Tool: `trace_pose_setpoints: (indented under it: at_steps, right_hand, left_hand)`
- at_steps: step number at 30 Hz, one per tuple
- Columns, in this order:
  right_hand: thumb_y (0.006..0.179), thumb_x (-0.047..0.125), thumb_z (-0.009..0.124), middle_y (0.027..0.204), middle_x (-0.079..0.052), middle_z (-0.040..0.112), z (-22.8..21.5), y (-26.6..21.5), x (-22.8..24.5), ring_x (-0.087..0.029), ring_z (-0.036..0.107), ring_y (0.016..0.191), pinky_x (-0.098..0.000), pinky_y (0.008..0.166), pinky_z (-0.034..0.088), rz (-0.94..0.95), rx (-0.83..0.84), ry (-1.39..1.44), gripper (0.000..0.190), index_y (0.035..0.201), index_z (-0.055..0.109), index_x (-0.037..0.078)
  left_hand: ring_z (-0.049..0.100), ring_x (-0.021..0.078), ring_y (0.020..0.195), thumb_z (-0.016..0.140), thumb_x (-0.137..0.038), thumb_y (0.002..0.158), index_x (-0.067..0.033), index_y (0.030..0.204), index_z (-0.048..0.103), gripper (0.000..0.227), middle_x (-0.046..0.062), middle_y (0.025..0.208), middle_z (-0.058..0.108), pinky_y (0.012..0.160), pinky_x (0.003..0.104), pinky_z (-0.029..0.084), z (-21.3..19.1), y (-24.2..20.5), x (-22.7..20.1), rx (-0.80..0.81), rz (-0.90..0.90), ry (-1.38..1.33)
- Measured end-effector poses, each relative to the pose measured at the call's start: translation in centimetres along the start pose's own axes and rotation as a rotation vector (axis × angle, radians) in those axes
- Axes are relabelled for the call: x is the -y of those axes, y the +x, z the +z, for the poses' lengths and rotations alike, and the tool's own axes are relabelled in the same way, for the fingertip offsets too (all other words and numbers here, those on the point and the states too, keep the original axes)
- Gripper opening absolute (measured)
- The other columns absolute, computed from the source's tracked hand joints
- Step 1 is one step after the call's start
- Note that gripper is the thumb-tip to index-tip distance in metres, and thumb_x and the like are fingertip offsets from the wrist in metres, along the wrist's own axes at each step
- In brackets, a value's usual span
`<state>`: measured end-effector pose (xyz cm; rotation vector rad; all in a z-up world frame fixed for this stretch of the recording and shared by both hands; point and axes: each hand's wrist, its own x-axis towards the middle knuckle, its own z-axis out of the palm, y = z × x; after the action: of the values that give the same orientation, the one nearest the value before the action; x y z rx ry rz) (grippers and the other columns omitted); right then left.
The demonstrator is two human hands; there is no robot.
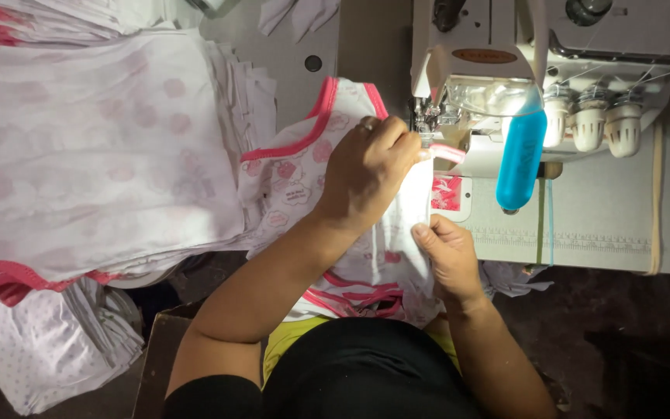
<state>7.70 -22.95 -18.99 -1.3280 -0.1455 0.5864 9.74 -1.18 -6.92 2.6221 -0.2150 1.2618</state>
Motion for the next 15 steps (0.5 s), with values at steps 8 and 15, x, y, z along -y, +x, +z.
trace_pose_setpoints:
  at_steps: [8, 15]
  right_hand:
    - [0.099, 0.009, 0.067, 0.056, -0.006, 0.061, 4.4, 0.6, 4.6, -0.010, 0.061, 0.045, -0.0239, 0.038, 0.050, -0.107, -0.093, 0.062, 0.017, 0.084, 0.065, 0.002]
    - [0.100, 0.008, 0.069, 0.063, -0.004, 0.062, 0.4, 3.3, 0.0, -0.007, 0.058, 0.056, -0.0227, 0.046, 0.049, -0.280, -0.101, -0.082, 0.011, 0.091, 0.068, 0.001]
  left_hand:
    - [0.067, 0.0282, 0.073, 0.077, -0.027, 0.088, -0.0181, 0.086, 0.067, 0.013, 0.001, 0.085, 0.060, 0.067, 0.038, 0.057, 0.5, 0.4, 2.2, 0.084, -0.056, -0.206]
    - [0.071, 0.0319, 0.093, 0.065, -0.015, 0.098, -0.0202, 0.103, 0.073, 0.011, 0.004, 0.099, 0.068, 0.086, 0.041, 0.057, -0.1, 2.4, 6.3, 0.244, -0.216, -0.419]
